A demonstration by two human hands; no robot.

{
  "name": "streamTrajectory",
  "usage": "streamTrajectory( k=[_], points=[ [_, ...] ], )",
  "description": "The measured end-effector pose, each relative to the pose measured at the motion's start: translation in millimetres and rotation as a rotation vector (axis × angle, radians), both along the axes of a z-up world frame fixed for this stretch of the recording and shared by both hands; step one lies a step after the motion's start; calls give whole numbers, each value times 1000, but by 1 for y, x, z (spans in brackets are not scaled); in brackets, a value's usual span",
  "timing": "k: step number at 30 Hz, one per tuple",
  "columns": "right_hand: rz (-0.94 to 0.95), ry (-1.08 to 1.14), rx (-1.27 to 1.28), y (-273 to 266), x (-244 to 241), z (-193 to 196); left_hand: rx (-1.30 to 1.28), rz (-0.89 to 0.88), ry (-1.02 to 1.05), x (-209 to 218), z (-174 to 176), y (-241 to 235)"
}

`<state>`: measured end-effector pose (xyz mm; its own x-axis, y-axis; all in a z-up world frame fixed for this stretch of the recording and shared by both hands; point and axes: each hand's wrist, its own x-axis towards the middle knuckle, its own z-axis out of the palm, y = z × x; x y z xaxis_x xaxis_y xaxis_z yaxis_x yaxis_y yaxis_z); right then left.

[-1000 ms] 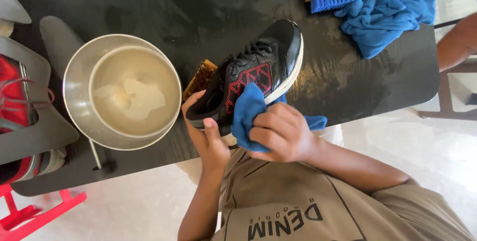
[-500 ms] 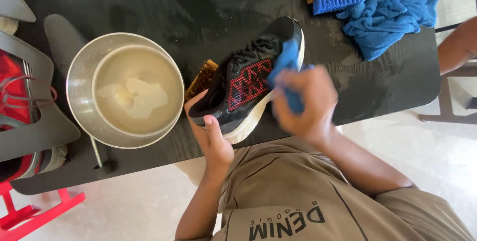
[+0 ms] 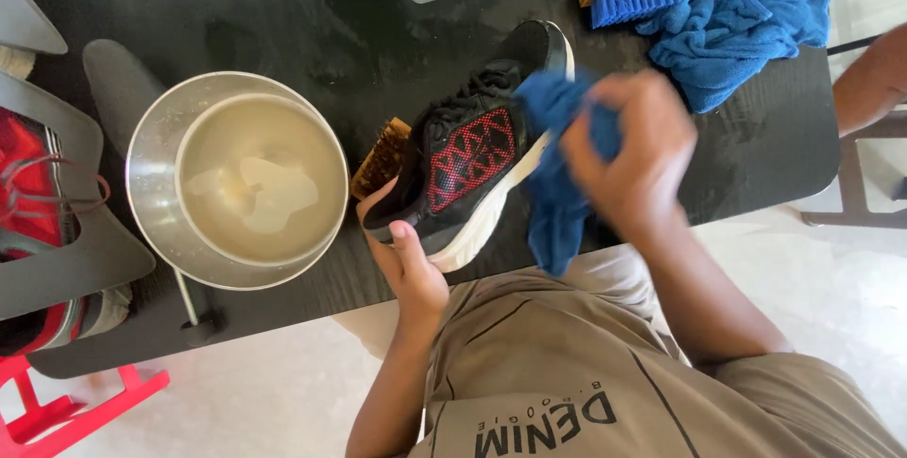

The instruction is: The person cleans a black sneaker with red accents using a blue cloth and a brush. They wipe the shoe's exterior and interior, place it on a stand, and then proceed to tie the laces.

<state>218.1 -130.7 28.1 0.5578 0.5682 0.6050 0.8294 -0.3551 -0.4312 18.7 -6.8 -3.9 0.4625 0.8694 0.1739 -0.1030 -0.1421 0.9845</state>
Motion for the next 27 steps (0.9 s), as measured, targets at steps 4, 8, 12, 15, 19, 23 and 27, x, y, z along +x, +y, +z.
streamTrajectory(
  k=[4, 8, 12, 15, 19, 23, 27],
  points=[
    [-120, 30, -104, -12, 30, 11, -15, 49, 53, -4, -8, 2],
    [-15, 274, 153, -18, 16, 25, 66, 46, -21, -1, -8, 2],
    [382, 232, 73, -6, -2, 29, 110, 63, -1, 0, -17, 2],
    [268, 142, 21, 9, -10, 17, 47, -18, -17, -3, -17, 5],
    [195, 73, 63, 12, 12, 15, 55, 9, -17, -6, -19, 3],
    [107, 82, 78, 10, 0, 15, -38, -97, -23, -8, -26, 9],
    [228, 35, 53, 5, -53, 2, 56, -84, 74, -7, -22, 7]
  ],
)
